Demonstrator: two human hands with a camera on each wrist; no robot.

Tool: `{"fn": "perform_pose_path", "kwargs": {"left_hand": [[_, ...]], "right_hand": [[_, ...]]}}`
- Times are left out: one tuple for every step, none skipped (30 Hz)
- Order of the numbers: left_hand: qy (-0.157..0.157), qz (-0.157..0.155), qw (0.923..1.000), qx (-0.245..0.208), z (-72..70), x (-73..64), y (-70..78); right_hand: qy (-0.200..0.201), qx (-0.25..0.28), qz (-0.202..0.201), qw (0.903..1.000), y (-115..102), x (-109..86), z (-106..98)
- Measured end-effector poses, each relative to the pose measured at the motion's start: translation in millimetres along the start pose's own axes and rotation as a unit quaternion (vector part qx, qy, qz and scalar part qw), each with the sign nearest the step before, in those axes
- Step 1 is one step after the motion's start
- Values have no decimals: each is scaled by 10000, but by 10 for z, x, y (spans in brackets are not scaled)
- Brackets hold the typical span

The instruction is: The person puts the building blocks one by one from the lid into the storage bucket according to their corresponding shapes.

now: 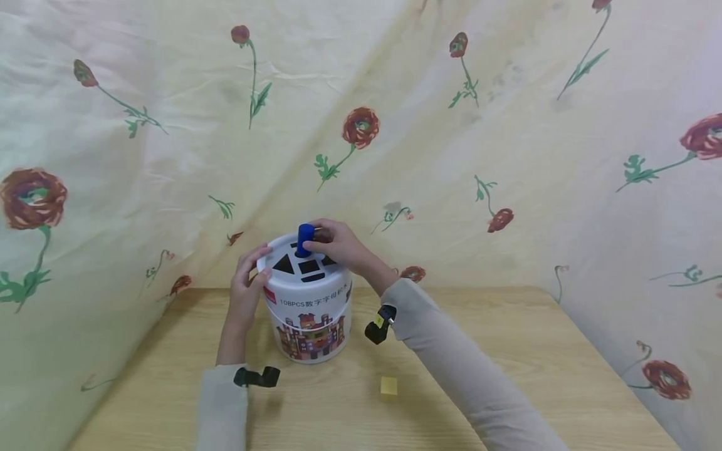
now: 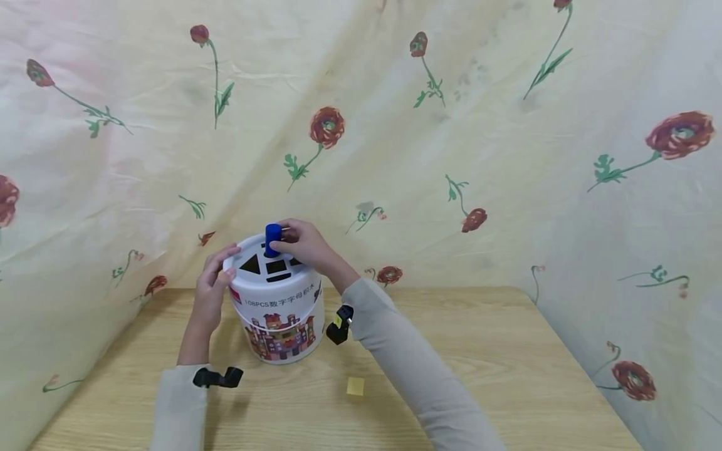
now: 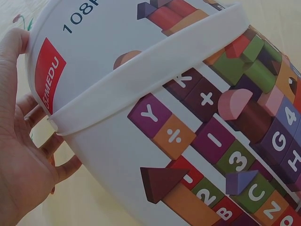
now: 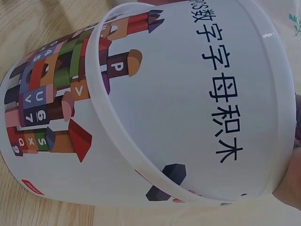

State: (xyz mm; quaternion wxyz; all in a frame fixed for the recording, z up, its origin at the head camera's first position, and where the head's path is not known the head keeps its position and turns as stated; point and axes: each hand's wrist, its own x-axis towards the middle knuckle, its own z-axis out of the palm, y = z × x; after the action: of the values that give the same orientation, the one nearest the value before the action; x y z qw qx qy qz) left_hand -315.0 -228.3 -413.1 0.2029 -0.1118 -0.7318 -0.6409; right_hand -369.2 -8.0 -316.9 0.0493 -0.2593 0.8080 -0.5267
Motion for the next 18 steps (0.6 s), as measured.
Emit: {"fn": "perform_pose_path", "kwargs": {"left_hand": [[-2, -2, 10000, -4, 0, 0, 0], [-5, -11, 10000, -10, 0, 1, 1], [-4, -13, 10000, -18, 0, 2, 2], [-6, -16, 10000, -19, 1, 2, 4], [-6, -16, 10000, -23, 1, 1, 7], [-7, -21, 10000, -17, 1, 0, 10], [-5, -17, 10000, -21, 1, -1, 14], [-3, -21, 10000, -22, 1, -2, 17], [2, -12, 10000, -23, 2, -3, 20], [6, -15, 10000, -25, 2, -4, 22], [12, -12, 10000, -20, 2, -6, 24], [19, -9, 10000, -16, 3, -8, 28], [24, 4, 10000, -24, 3, -10, 29], [26, 10, 10000, -29, 4, -10, 27], [24, 23, 10000, -32, 4, -10, 24], [22, 30, 10000, -37, 5, -11, 21], [19, 41, 10000, -40, 7, -11, 17], [13, 45, 10000, -51, 9, -11, 11]], "right_hand": [[9, -22, -1, 10000, 5, 3, 1], [17, -38, -5, 10000, 9, 6, 1], [28, -55, -6, 10000, 15, 9, 1], [36, -65, -13, 10000, 16, 10, 0], [42, -73, -23, 10000, 16, 10, 0], [48, -83, -33, 9999, 17, 11, 1], [47, -90, -42, 9999, 14, 12, 4], [45, -102, -39, 9999, 10, 10, 6], [49, -121, -38, 9999, 8, 10, 10], [49, -140, -33, 9999, 4, 9, 14], [53, -165, -29, 9998, 1, 10, 20], [55, -186, -21, 9998, -1, 10, 26], [56, -207, -8, 9998, -3, 9, 30], [63, -227, 2, 9997, -3, 6, 31], [67, -240, 7, 9997, -4, 3, 33], [68, -242, 12, 9997, -4, -1, 32], [66, -245, 11, 9997, -3, -5, 31], [64, -244, 16, 9997, -3, -13, 28]]}}
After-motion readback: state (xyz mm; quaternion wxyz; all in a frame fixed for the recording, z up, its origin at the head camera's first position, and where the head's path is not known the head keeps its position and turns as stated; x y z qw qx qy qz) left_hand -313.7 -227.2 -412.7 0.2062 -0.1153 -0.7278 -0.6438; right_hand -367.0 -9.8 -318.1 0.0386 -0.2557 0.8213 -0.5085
